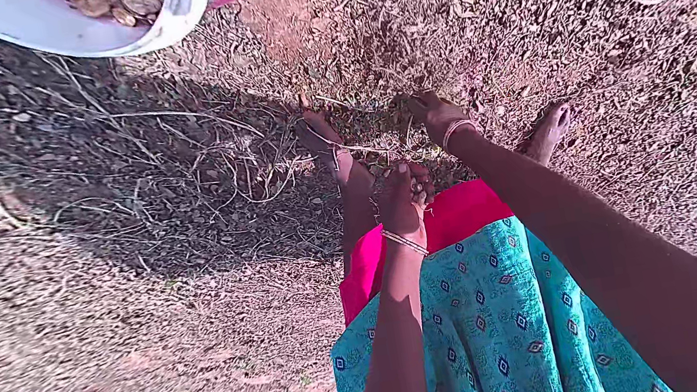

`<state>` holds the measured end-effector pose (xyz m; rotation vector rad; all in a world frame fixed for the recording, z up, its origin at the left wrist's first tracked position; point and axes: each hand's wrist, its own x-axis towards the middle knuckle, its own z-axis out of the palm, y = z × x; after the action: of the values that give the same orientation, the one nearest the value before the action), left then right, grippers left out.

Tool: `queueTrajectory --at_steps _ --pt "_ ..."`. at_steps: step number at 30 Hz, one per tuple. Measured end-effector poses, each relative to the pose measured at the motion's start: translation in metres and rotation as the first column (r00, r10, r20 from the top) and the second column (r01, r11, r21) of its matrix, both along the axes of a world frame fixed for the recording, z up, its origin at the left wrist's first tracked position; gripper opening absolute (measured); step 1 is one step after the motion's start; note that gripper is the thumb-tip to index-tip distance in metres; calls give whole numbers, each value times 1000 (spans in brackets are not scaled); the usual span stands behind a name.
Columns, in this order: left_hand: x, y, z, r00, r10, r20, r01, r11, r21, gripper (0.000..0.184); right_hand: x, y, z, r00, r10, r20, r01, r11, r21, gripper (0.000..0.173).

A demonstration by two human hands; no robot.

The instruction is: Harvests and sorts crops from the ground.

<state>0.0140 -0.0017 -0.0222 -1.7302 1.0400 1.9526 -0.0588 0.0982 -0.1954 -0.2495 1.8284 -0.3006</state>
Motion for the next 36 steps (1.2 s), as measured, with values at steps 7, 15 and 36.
queueTrajectory --at_steps 7,15,36 --pt "0 -1 2 999 -20 -42 20 1000 16 35 -3 35 30 947 -319 -39 318 948 -16 65" --pt "-2 1 2 999 -5 54 2 999 45 34 10 19 23 969 -15 248 2 999 51 60" --pt "-6 -3 6 998 -33 46 34 999 -4 36 13 18 42 909 248 336 -225 968 -107 35"
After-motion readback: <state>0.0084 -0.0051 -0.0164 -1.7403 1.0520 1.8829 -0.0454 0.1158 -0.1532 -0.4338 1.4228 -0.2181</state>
